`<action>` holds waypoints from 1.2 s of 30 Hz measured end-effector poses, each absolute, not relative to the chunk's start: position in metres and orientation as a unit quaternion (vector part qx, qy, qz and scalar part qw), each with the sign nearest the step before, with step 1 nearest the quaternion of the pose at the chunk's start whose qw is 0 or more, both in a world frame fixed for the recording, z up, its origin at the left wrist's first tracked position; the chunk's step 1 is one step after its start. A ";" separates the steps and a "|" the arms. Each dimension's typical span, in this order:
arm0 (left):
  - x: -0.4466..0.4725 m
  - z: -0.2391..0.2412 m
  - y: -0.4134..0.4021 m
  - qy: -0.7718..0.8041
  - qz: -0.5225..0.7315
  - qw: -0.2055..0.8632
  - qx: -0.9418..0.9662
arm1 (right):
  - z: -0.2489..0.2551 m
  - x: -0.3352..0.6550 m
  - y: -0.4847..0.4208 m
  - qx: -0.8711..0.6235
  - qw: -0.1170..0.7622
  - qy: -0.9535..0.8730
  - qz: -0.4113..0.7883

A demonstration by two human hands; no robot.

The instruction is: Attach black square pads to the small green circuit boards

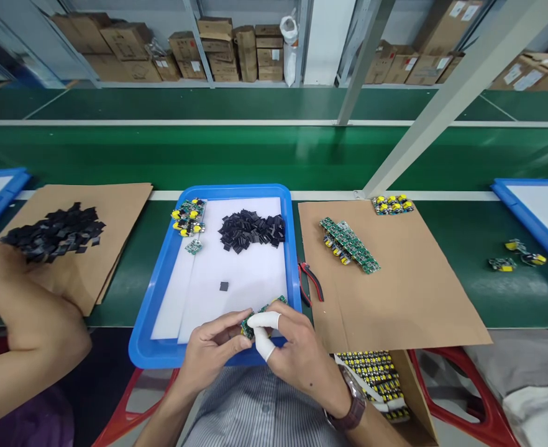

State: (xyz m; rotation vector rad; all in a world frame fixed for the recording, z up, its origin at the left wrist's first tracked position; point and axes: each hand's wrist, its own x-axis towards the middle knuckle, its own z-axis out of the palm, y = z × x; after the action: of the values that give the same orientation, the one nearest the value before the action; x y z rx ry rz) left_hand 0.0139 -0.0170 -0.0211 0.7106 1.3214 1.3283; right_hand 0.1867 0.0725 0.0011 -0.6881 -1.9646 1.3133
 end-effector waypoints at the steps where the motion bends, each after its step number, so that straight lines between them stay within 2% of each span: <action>1: 0.014 -0.021 -0.017 0.553 0.558 0.544 0.294 | 0.000 0.187 0.073 -0.265 0.334 -0.751 0.504; 7: 0.014 -0.020 -0.016 0.534 0.562 0.575 0.262 | -0.003 0.186 0.073 -0.274 0.338 -0.741 0.512; 17: 0.014 -0.018 -0.016 0.550 0.551 0.567 0.269 | -0.010 0.184 0.068 -0.348 0.324 -0.684 0.553; 27: 0.015 -0.016 -0.017 0.555 0.560 0.551 0.272 | 0.002 0.183 0.072 -0.294 0.337 -0.730 0.516; 36: 0.015 -0.021 -0.018 0.577 0.542 0.530 0.305 | 0.008 0.191 0.074 -0.262 0.246 -0.807 0.468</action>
State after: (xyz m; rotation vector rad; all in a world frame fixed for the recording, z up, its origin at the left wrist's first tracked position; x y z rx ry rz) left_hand 0.0152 -0.0181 -0.0206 0.7272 1.3768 1.2939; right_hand 0.1915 0.0741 0.0076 -0.7152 -2.2013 1.2772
